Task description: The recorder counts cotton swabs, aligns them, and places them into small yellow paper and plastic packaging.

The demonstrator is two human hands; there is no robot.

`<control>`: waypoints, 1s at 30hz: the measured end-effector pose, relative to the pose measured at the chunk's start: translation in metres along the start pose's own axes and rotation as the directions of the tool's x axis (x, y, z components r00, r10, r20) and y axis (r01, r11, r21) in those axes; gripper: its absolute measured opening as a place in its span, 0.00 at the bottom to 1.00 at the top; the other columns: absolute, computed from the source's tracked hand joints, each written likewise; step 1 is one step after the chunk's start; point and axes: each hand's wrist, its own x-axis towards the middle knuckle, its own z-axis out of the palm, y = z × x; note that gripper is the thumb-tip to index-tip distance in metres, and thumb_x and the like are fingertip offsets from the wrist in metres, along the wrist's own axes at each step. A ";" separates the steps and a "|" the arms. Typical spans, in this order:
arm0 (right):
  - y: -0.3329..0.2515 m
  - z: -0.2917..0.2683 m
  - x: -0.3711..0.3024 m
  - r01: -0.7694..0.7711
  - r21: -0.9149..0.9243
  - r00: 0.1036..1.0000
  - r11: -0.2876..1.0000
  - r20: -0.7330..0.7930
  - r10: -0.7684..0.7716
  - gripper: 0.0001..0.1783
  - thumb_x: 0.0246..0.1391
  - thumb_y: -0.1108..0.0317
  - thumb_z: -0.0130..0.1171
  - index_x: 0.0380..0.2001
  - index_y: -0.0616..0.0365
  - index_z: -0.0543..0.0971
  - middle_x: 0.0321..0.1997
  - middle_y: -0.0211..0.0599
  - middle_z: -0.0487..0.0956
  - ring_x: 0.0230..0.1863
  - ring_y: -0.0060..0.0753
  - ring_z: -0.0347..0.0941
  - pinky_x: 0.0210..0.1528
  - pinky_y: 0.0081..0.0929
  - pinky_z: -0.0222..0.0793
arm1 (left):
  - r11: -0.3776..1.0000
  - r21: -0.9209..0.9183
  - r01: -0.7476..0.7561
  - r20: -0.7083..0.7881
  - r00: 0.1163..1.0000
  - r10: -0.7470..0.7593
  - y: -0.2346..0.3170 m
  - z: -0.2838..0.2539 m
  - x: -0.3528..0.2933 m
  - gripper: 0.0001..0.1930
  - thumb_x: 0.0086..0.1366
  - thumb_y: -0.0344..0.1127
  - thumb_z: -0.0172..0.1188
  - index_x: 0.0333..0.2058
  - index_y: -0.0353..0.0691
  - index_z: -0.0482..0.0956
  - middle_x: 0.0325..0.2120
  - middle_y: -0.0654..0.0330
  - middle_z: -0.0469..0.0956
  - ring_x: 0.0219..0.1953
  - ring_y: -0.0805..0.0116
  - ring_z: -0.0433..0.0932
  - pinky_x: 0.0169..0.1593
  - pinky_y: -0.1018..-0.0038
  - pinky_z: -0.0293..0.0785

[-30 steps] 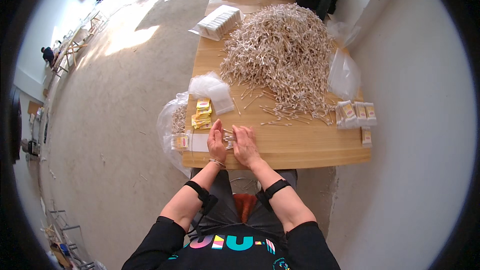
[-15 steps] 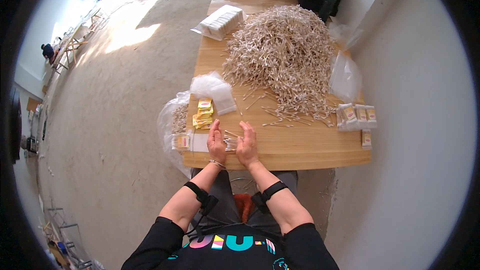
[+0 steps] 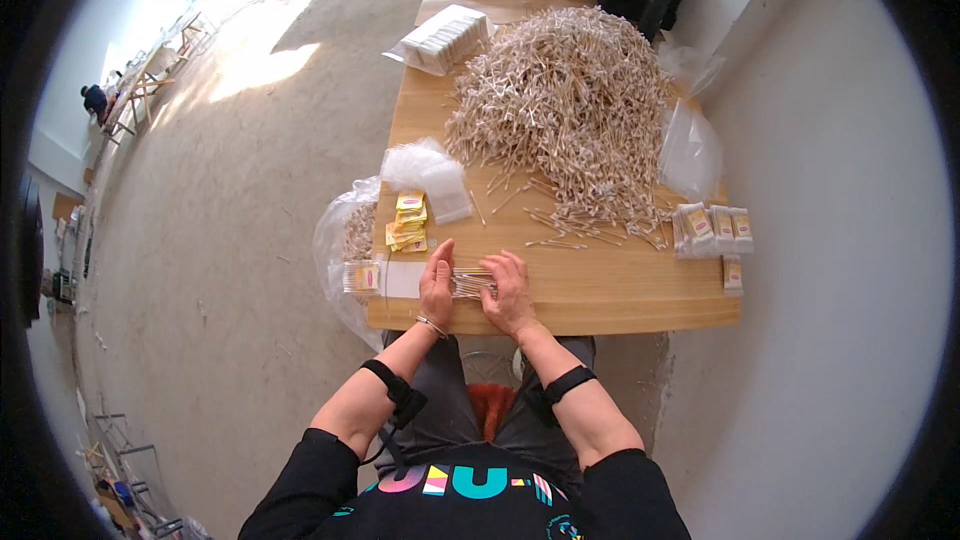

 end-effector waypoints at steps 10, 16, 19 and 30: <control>-0.004 -0.002 -0.010 0.149 -0.198 0.982 0.969 0.144 -0.121 0.08 0.39 0.72 0.62 0.27 0.54 0.76 0.45 0.36 0.71 0.57 0.44 0.61 0.58 0.38 0.59 | 0.984 -0.173 0.037 -0.022 0.999 -0.042 -0.002 0.001 0.003 0.22 0.71 0.40 0.41 0.57 0.29 0.62 0.57 0.49 0.64 0.61 0.61 0.61 0.64 0.69 0.54; -0.014 -0.014 -0.009 0.078 -0.253 0.996 0.964 0.058 -0.065 0.06 0.41 0.72 0.60 0.27 0.55 0.75 0.48 0.37 0.69 0.58 0.44 0.59 0.59 0.38 0.56 | 0.975 -0.213 0.064 -0.048 0.996 -0.076 -0.004 -0.002 0.003 0.22 0.71 0.40 0.41 0.56 0.28 0.62 0.56 0.48 0.64 0.60 0.61 0.62 0.64 0.71 0.56; -0.021 -0.018 -0.016 0.118 -0.279 0.986 0.953 0.145 -0.080 0.08 0.41 0.71 0.61 0.28 0.55 0.75 0.49 0.38 0.69 0.58 0.45 0.59 0.60 0.40 0.55 | 0.979 -0.199 0.044 -0.043 0.998 -0.054 -0.005 -0.003 0.003 0.22 0.71 0.41 0.41 0.57 0.30 0.63 0.57 0.50 0.64 0.61 0.61 0.62 0.64 0.70 0.55; -0.006 0.007 -0.015 -0.229 0.135 0.943 0.964 -0.214 0.254 0.25 0.45 0.76 0.51 0.50 0.63 0.65 0.61 0.52 0.60 0.64 0.53 0.52 0.66 0.40 0.47 | 0.994 -0.104 0.016 -0.051 0.998 -0.022 -0.001 0.003 0.000 0.23 0.71 0.42 0.40 0.57 0.30 0.63 0.57 0.50 0.64 0.60 0.62 0.62 0.63 0.70 0.55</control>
